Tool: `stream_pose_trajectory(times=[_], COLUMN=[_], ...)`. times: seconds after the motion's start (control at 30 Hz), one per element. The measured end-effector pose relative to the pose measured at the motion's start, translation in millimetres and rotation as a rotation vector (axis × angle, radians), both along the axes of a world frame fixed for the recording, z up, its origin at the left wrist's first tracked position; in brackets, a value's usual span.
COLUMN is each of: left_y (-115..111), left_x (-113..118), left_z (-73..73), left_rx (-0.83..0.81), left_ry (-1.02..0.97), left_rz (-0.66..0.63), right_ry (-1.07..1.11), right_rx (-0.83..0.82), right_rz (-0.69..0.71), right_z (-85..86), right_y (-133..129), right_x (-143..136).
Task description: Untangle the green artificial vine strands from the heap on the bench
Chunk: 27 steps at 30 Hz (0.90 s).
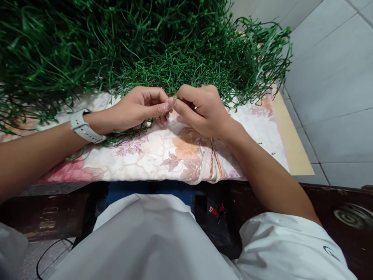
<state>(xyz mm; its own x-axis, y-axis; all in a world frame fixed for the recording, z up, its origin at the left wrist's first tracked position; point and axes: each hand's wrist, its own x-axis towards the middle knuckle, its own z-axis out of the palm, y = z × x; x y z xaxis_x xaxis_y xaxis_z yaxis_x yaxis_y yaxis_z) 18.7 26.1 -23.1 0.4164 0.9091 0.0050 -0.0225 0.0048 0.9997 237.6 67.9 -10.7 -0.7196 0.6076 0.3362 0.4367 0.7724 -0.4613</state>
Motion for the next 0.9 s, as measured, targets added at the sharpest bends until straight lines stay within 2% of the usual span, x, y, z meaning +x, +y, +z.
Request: stream_pose_trajectory(times=[0.17, 0.33, 0.5, 0.6, 0.67, 0.8, 0.9], left_y=[0, -2, -5, -4, -2, -1, -2], left_x=[1, -2, -14, -21, -24, -25, -22], left_z=[1.8, 4.8, 21.3, 29.0, 28.9, 22.5, 19.8], left_rx=[0.062, 0.091, 0.083, 0.095, 0.115, 0.136, 0.129], left_ry=[0.009, 0.070, 0.164, 0.210, 0.225, 0.219, 0.231], left_rz=[-0.026, -0.059, -0.104, -0.162, -0.156, -0.070, 0.008], right_ry=[0.129, 0.487, 0.836, 0.894, 0.931, 0.930, 0.843], right_rx=[0.020, -0.068, -0.119, -0.125, -0.141, -0.197, -0.324], right_rz=[-0.078, 0.001, -0.084, -0.183, -0.229, -0.139, -0.125], right_z=[2.7, -4.3, -5.3, -3.8, -3.6, -4.9, -5.5], right_y=[1, 6, 14, 26, 36, 45, 38], right_x=[5, 2, -1, 6, 12, 18, 11])
